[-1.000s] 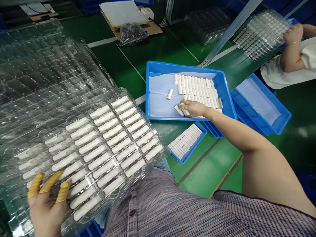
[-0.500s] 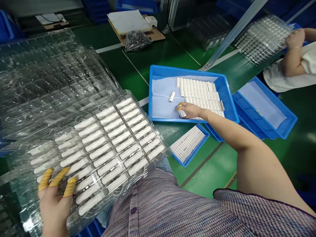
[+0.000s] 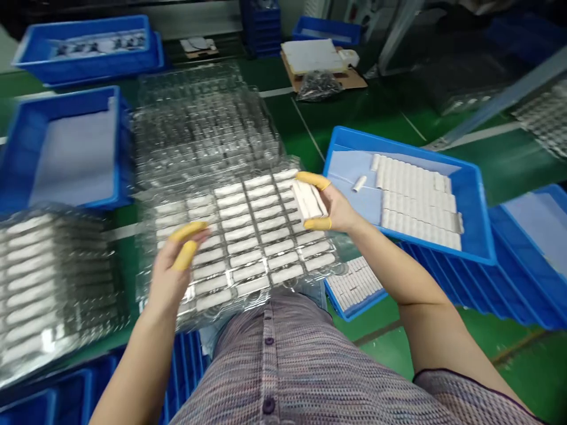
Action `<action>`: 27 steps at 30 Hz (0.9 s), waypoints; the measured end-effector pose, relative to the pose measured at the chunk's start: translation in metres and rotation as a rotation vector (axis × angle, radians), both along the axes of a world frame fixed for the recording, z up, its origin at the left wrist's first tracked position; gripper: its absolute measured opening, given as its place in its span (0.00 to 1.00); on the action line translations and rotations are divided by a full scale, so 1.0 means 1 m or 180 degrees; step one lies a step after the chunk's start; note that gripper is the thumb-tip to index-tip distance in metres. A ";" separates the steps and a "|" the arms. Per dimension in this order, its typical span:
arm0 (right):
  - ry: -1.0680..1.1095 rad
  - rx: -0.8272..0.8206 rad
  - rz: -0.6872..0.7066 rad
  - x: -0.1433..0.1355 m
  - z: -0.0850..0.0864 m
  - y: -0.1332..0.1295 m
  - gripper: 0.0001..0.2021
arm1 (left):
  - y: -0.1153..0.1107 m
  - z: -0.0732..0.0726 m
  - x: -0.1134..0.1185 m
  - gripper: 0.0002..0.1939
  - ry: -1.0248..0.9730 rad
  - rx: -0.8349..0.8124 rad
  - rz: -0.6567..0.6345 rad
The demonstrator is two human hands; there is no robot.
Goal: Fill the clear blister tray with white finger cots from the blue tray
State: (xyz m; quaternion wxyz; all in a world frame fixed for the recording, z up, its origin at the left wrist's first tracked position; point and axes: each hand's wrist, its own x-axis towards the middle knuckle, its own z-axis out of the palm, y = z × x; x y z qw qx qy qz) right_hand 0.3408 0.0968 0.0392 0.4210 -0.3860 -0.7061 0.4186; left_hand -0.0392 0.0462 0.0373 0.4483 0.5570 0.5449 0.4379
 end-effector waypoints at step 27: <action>-0.1018 0.1290 0.1016 -0.177 0.027 -0.007 0.17 | 0.021 -0.017 -0.004 0.13 -0.0036 0.1251 -0.0859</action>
